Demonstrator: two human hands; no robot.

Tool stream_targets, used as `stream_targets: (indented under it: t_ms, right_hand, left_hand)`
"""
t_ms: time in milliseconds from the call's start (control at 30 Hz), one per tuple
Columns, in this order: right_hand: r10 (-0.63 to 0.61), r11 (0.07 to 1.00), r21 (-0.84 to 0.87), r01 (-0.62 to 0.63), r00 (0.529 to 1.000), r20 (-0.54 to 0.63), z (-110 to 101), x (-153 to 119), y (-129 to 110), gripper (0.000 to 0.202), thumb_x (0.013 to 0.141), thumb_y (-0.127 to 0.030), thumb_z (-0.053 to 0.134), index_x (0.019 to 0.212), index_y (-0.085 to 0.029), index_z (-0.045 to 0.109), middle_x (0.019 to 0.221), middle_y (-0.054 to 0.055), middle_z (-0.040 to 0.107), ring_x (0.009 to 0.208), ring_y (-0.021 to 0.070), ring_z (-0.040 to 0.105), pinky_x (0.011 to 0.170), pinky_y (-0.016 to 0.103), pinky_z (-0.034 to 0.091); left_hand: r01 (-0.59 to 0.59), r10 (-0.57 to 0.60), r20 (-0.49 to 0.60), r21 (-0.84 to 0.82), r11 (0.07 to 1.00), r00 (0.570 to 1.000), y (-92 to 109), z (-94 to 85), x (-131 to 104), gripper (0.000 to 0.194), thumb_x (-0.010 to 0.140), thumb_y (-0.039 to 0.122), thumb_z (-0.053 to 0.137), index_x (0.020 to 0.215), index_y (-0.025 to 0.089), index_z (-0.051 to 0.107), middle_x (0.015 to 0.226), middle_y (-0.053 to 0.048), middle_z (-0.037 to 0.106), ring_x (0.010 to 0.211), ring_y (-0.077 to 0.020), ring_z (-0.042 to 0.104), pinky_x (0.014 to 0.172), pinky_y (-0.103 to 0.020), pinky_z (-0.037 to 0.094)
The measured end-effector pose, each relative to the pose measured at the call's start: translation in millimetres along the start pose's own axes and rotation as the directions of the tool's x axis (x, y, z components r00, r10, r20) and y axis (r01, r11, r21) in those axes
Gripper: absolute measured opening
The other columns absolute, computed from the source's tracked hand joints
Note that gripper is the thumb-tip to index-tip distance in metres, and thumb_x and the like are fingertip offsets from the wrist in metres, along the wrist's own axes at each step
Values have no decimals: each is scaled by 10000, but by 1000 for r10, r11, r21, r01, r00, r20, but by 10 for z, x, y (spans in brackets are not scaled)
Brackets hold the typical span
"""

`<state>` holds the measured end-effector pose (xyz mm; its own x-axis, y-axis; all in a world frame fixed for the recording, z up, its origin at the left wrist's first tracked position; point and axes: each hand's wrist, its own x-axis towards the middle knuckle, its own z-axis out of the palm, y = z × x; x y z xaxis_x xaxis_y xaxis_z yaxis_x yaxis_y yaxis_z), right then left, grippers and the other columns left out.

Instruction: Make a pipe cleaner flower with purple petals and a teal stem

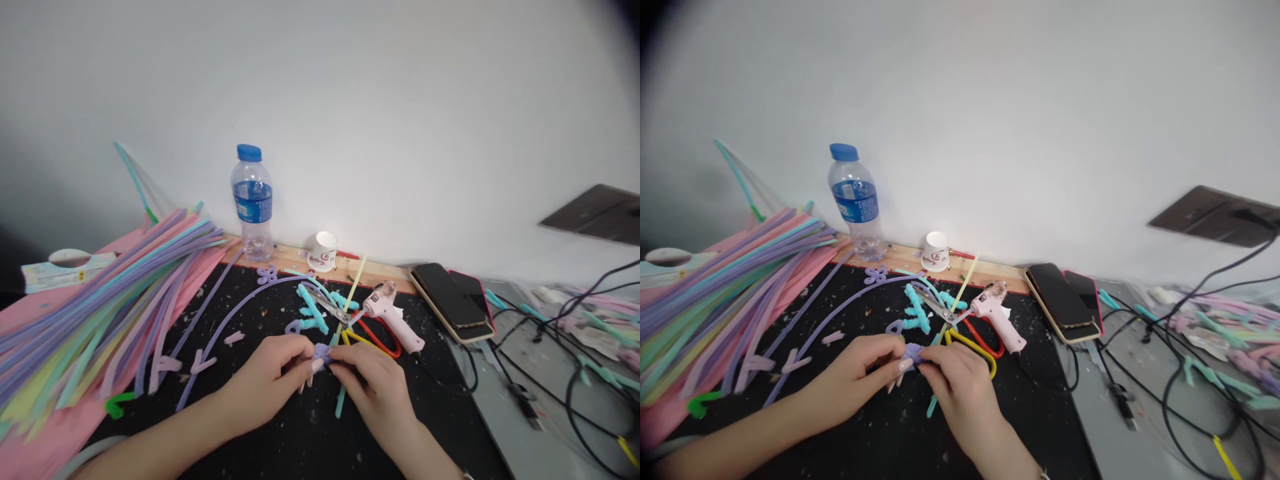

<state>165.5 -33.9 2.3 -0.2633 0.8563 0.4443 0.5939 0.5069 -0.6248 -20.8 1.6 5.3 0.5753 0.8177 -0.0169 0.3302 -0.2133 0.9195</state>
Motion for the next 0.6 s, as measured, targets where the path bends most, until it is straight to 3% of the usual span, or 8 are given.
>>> stream_targets:
  t_ms: [233,600]
  right_hand:
    - [-68,994,-85,75,994,83,-22,-13,-10,169,868,-132,526,1011,-195,590,823,49,698,711,177,645,661,294,524]
    - [26,998,-61,-26,1000,-14,-12,-10,-39,120,830,-118,544,895,-199,605,781,40,674,675,169,630,616,277,510]
  left_hand:
    - [33,-33,0,11,999,999,-2,14,20,262,841,274,504,599,175,489,560,45,498,561,-113,458,551,-219,344]
    - [24,-18,39,-144,989,999,9,-11,9,250,894,323,436,742,174,566,618,26,538,589,-125,508,588,-231,387]
